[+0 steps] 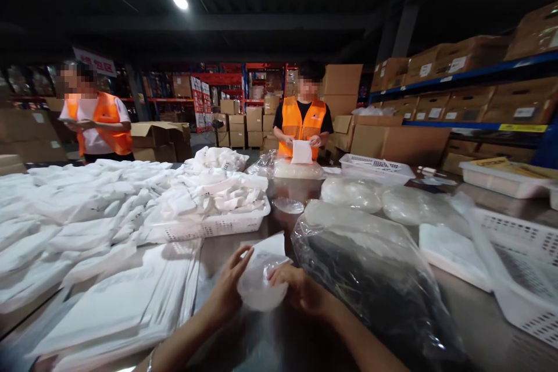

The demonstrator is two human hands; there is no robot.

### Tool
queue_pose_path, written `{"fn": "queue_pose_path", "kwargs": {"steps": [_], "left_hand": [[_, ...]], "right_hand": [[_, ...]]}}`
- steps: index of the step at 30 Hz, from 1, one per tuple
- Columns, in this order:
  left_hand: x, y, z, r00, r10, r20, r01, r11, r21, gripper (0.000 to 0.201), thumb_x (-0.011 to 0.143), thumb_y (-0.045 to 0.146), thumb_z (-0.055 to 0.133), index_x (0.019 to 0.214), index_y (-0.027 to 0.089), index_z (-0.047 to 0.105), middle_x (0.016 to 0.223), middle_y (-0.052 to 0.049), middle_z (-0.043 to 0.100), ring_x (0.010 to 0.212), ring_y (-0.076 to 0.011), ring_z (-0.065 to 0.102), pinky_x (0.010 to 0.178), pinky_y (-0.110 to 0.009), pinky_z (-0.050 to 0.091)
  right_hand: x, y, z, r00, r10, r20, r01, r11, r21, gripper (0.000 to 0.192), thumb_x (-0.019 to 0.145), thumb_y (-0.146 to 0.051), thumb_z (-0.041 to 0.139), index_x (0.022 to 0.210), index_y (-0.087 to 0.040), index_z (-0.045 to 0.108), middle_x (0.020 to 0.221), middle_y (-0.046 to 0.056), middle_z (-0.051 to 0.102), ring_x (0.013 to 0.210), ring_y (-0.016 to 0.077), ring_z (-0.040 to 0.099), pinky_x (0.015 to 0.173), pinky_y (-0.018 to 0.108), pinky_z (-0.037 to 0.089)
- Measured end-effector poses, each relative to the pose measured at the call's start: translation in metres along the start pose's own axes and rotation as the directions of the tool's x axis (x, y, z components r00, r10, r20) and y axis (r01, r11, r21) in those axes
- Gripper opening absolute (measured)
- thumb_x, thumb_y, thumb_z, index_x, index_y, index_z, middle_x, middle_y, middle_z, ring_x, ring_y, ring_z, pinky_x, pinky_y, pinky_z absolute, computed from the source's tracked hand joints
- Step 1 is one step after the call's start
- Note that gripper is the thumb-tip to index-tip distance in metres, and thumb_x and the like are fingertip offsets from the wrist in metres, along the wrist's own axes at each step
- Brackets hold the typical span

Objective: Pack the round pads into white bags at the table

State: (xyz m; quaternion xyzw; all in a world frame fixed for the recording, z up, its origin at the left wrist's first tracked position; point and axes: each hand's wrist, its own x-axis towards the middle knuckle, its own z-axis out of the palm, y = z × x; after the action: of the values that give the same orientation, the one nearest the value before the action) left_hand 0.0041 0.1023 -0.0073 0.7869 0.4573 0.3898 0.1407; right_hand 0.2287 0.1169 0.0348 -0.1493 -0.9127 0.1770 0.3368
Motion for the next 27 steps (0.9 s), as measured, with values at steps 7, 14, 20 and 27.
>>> {"fn": "queue_pose_path", "kwargs": {"steps": [7, 14, 20, 27], "left_hand": [[-0.009, 0.012, 0.008, 0.997, 0.067, 0.024, -0.067, 0.998, 0.004, 0.095, 0.051, -0.009, 0.033, 0.143, 0.014, 0.038, 0.148, -0.014, 0.036, 0.131, -0.0254, 0.041, 0.107, -0.043, 0.042], [-0.024, 0.024, 0.024, 0.988, 0.155, -0.002, -0.154, 0.987, 0.054, 0.075, 0.073, -0.004, 0.037, 0.146, 0.014, 0.033, 0.15, -0.015, 0.034, 0.139, -0.0269, 0.032, 0.112, -0.044, 0.034], [-0.026, 0.021, 0.031, 0.984, 0.166, -0.062, -0.161, 0.984, 0.076, 0.073, 0.074, -0.005, 0.033, 0.145, 0.012, 0.035, 0.149, -0.017, 0.035, 0.138, -0.0257, 0.034, 0.11, -0.046, 0.037], [-0.029, 0.04, 0.031, 0.966, 0.256, 0.032, -0.257, 0.966, 0.04, 0.072, 0.075, -0.004, 0.041, 0.144, 0.016, 0.037, 0.144, -0.014, 0.044, 0.134, -0.0252, 0.039, 0.109, -0.041, 0.04]], "right_hand": [[0.005, 0.009, 0.002, 0.967, -0.248, -0.054, 0.188, 0.841, -0.507, 0.032, 0.096, -0.01, 0.027, 0.085, -0.018, 0.057, 0.082, 0.004, 0.067, 0.09, 0.013, 0.063, 0.082, 0.024, 0.052], [0.012, -0.001, 0.032, 0.969, -0.173, -0.175, -0.048, 0.565, -0.824, 0.03, 0.092, -0.004, 0.034, 0.079, -0.015, 0.058, 0.073, 0.006, 0.06, 0.069, 0.0181, 0.057, 0.062, 0.03, 0.045], [0.012, -0.017, 0.037, 0.974, -0.018, -0.228, -0.196, 0.442, -0.875, 0.024, 0.084, 0.002, 0.041, 0.087, -0.017, 0.055, 0.076, 0.003, 0.057, 0.07, 0.018, 0.056, 0.059, 0.028, 0.044], [-0.004, -0.001, 0.058, 0.966, 0.087, -0.246, -0.259, 0.42, -0.87, 0.027, 0.072, 0.007, 0.045, 0.073, -0.019, 0.054, 0.068, 0.003, 0.054, 0.063, 0.0177, 0.055, 0.05, 0.026, 0.044]]}}
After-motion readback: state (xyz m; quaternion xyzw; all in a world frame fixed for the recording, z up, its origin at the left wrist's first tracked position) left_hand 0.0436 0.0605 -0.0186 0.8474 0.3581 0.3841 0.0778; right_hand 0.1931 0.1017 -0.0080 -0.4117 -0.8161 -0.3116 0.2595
